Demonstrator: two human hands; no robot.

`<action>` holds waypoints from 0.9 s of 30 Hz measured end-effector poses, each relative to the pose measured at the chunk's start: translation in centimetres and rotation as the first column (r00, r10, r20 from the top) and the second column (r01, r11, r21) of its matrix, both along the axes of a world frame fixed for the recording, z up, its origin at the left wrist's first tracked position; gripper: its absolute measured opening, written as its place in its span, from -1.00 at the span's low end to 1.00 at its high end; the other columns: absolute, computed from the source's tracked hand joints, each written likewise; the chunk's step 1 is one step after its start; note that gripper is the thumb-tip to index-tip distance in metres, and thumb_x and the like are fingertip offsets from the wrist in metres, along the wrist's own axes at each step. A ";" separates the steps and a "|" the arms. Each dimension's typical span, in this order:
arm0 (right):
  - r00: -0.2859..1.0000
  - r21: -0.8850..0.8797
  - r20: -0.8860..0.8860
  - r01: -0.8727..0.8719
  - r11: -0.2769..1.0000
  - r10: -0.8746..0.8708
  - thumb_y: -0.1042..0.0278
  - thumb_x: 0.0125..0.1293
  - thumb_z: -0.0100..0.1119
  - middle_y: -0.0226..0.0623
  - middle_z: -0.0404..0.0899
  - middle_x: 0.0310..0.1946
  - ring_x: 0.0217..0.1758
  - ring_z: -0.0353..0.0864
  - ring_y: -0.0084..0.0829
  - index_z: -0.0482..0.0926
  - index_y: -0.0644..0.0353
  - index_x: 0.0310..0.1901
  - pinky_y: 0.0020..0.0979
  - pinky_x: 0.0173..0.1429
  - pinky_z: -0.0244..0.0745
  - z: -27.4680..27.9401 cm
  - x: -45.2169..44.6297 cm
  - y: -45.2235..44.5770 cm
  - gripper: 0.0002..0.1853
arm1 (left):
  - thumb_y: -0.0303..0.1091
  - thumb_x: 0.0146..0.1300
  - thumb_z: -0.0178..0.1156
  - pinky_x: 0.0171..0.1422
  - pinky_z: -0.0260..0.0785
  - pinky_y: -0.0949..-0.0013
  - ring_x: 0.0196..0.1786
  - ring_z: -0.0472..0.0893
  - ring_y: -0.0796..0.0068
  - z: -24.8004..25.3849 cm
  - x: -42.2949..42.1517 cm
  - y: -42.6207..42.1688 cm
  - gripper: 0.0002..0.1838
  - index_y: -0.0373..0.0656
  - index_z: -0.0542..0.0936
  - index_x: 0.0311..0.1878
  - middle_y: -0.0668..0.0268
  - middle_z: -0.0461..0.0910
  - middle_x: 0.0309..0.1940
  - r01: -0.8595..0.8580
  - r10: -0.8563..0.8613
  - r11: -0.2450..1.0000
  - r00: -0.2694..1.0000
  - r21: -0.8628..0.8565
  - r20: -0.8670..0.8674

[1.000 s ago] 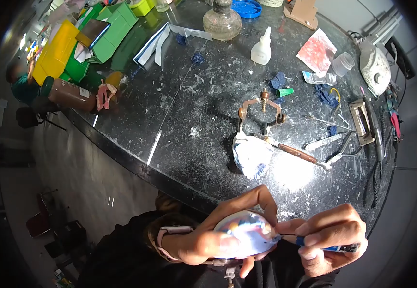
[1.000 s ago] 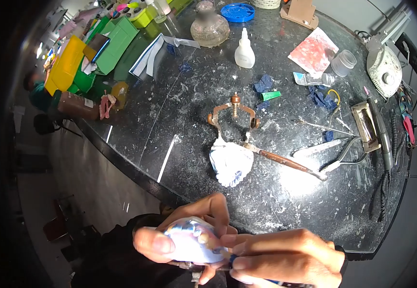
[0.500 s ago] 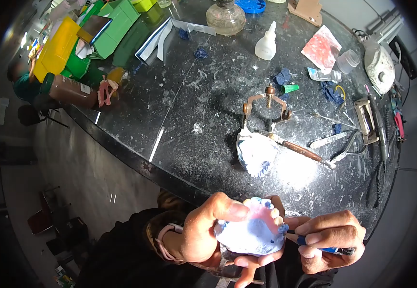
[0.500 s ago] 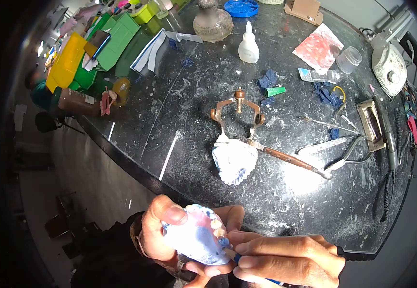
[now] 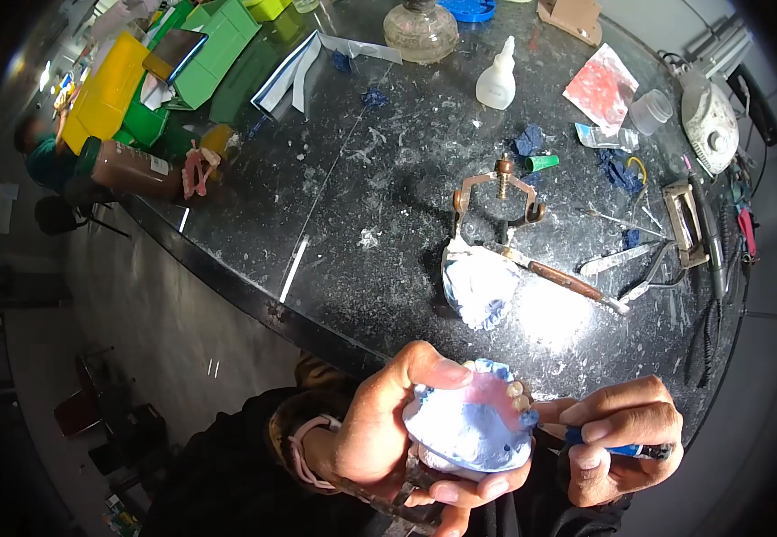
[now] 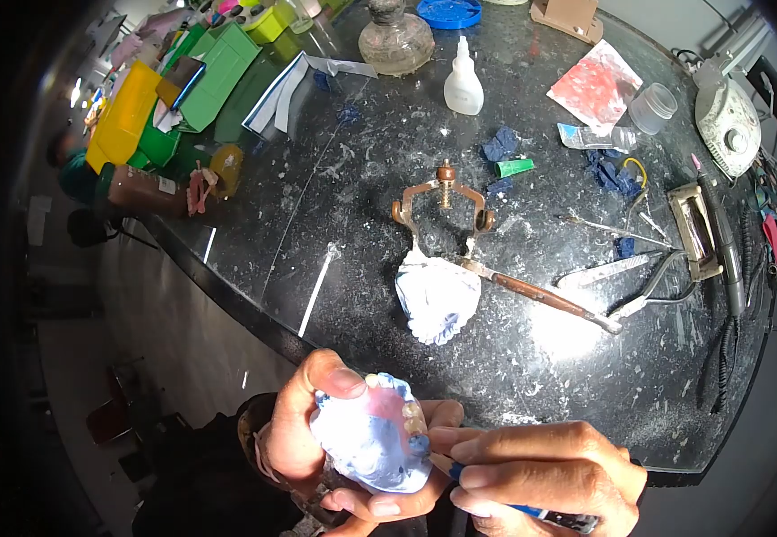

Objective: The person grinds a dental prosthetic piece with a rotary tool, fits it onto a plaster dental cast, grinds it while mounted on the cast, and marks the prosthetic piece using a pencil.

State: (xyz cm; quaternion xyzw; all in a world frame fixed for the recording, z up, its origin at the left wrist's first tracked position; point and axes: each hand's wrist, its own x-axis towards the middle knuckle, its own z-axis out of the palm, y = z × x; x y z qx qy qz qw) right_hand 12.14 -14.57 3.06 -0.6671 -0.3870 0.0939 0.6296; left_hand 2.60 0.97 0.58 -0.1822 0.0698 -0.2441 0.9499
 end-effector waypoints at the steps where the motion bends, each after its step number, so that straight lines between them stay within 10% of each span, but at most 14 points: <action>1: 0.999 -0.006 -0.029 0.024 1.000 -0.024 0.42 0.08 0.24 -0.14 0.38 -0.46 -0.47 0.60 -0.32 0.37 0.31 -0.39 -0.32 -0.36 0.67 0.0 -0.3 0.1 -0.77 | 0.03 0.16 -0.21 -0.55 0.48 0.20 -0.63 0.38 0.41 0.0 0.0 0.0 -0.47 -0.26 0.36 -0.04 -0.08 0.41 -0.35 0.004 -0.004 1.000 1.000 0.001 -0.001; 5: 0.991 -0.014 -0.112 0.068 0.998 -0.069 0.38 0.10 0.24 -0.13 0.38 -0.46 -0.48 0.60 -0.29 0.34 0.30 -0.37 -0.30 -0.37 0.66 0.0 -0.6 0.1 -0.74 | 0.15 0.01 -0.19 -0.87 0.04 0.62 -0.83 0.21 0.57 2.2 0.7 0.2 -0.38 -0.32 0.21 -0.18 0.03 0.38 -0.57 0.130 -0.077 0.965 0.971 0.228 -0.227; 19: 0.983 -0.050 -0.098 0.150 0.987 -0.154 0.34 0.28 0.00 -0.02 0.49 -0.42 -0.41 0.62 -0.22 0.31 0.31 -0.21 -0.27 -0.25 0.61 -0.8 -0.7 0.4 -0.80 | 0.13 -0.01 -0.07 -0.57 0.54 0.27 -0.67 0.33 0.52 1.0 0.2 -0.3 -0.35 -0.28 0.21 -0.05 -0.02 0.34 -0.41 -0.015 0.051 0.944 0.993 0.330 -0.103; 27: 0.992 -0.074 0.061 0.112 0.991 -0.108 0.55 0.05 0.25 -0.08 0.52 -0.51 -0.44 0.62 -0.30 0.32 0.28 -0.30 -0.35 -0.30 0.60 -1.1 -0.5 0.6 -0.73 | 0.19 0.01 -0.09 -0.54 0.55 0.28 -0.65 0.35 0.49 1.2 0.4 -0.3 -0.34 -0.26 0.22 -0.06 -0.03 0.35 -0.38 0.004 0.037 0.898 0.996 0.441 -0.085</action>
